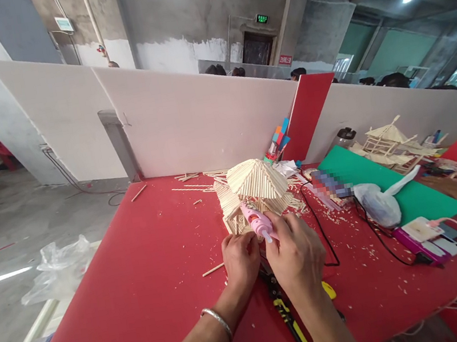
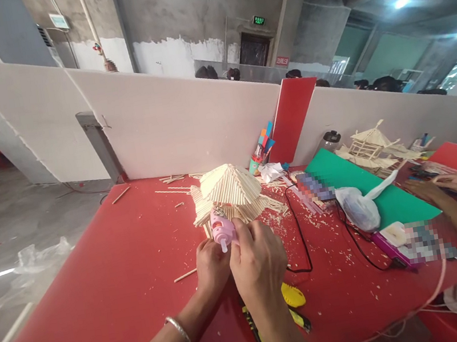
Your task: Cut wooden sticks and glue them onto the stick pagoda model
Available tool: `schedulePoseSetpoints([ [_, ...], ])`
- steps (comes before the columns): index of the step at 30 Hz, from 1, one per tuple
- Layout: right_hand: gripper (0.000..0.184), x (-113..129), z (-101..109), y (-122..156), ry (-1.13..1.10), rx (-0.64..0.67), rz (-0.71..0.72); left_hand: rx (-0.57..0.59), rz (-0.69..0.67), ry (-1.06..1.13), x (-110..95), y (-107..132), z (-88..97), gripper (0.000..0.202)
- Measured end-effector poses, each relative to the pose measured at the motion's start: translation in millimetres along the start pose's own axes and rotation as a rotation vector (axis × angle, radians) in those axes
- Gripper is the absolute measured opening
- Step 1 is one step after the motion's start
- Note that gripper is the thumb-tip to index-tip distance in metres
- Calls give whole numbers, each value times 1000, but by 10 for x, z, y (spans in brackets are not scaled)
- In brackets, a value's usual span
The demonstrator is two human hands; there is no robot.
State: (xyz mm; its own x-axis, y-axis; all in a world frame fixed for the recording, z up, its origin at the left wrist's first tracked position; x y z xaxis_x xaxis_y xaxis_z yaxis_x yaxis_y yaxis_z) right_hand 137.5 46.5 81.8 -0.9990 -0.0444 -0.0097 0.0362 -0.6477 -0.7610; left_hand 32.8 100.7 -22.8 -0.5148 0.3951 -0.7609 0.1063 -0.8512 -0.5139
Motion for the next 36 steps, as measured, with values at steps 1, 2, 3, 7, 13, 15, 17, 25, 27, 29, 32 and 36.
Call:
schedulePoseSetpoints([
  [1,23,-8,13,12,-7,-8,-1,-1,-1,4,1,0,1,20],
  [2,24,-21,30,27,-14,-18,-2,2,-1,7,2,-1,-1,20],
  [3,24,-42,49,45,-20,-26,-4,8,0,10,3,-2,-7,19],
  [7,23,-210,149,102,-7,-57,-52,31,25,26,37,1,-42,21],
  [13,27,-610,154,167,-65,-67,-232,9,75,4,129,3,-41,18],
  [15,31,-709,57,199,-114,-33,-285,5,89,7,150,-3,-34,17],
  [17,35,-770,-51,224,-173,-8,-322,7,99,10,160,-11,-28,17],
  [25,40,-868,-370,233,-378,9,-392,22,136,14,137,-12,-27,14],
  [27,41,-908,-425,251,-415,33,-424,32,139,8,118,-9,-32,14],
  [29,42,-954,-460,277,-469,56,-471,49,145,-2,105,-5,-41,14],
  [32,43,-1011,-534,313,-575,120,-558,80,149,-9,94,-1,-61,16],
  [36,47,-1092,-726,381,-673,258,-702,99,128,-42,81,-4,-83,18],
])
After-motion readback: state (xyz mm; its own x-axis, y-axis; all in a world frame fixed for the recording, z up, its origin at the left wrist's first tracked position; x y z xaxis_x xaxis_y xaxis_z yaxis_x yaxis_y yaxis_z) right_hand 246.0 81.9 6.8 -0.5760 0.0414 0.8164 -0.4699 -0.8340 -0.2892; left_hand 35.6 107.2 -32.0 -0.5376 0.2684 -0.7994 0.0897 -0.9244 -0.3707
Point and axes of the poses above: each hand's wrist, its own y-axis away from the middle knuckle, its own z-axis out of the back of the hand, x = y × z, the point moved 10 cm from there along -y, towards the middle knuckle, and after that the axes turned 9 degrees about y, right-handed, at the moved point
